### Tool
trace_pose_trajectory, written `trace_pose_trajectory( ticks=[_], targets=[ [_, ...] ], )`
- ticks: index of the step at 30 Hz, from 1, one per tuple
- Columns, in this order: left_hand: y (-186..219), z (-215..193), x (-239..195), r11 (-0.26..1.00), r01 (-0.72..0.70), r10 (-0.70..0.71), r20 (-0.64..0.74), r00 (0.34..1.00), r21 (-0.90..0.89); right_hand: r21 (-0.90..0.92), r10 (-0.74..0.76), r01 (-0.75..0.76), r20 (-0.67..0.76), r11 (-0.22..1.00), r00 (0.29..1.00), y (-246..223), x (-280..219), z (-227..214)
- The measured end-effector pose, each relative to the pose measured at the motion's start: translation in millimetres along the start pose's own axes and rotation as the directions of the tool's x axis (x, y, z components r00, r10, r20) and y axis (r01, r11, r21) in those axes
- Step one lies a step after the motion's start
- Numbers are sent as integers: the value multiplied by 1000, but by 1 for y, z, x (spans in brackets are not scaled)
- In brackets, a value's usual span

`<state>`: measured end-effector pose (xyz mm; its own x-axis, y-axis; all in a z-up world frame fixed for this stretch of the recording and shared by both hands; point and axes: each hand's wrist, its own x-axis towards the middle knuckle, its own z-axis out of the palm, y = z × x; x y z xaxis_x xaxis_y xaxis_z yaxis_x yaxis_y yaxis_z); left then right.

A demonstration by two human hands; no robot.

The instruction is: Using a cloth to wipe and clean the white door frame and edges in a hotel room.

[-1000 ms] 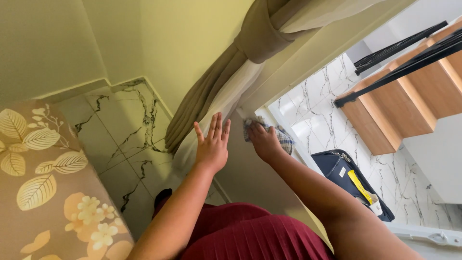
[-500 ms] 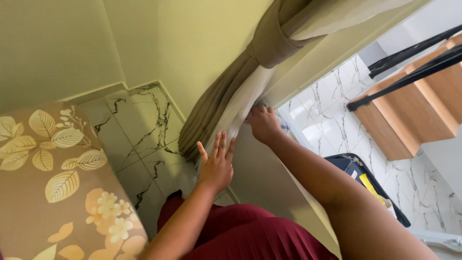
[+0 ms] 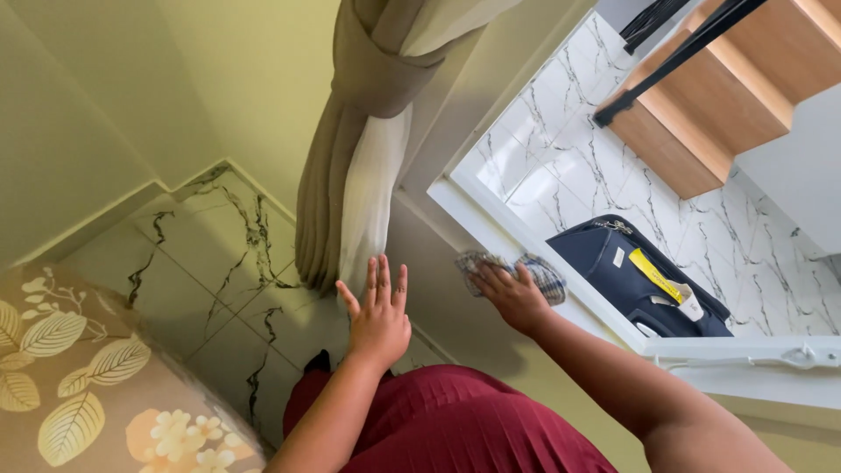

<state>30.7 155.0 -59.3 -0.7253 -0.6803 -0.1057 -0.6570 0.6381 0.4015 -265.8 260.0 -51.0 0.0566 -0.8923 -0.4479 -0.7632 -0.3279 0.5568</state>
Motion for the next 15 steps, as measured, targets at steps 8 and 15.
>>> trace_pose_trajectory(
  ticks=[8, 15],
  targets=[
    [-7, -13, -23, 995, 97, -97, 12, 995, -10, 268, 74, -183, 372, 946, 925, 6, -33, -76],
    [8, -30, -23, 992, 126, -126, 108, 986, 7, 453, 147, -89, -95, 887, 985, 1, 103, -153]
  ],
)
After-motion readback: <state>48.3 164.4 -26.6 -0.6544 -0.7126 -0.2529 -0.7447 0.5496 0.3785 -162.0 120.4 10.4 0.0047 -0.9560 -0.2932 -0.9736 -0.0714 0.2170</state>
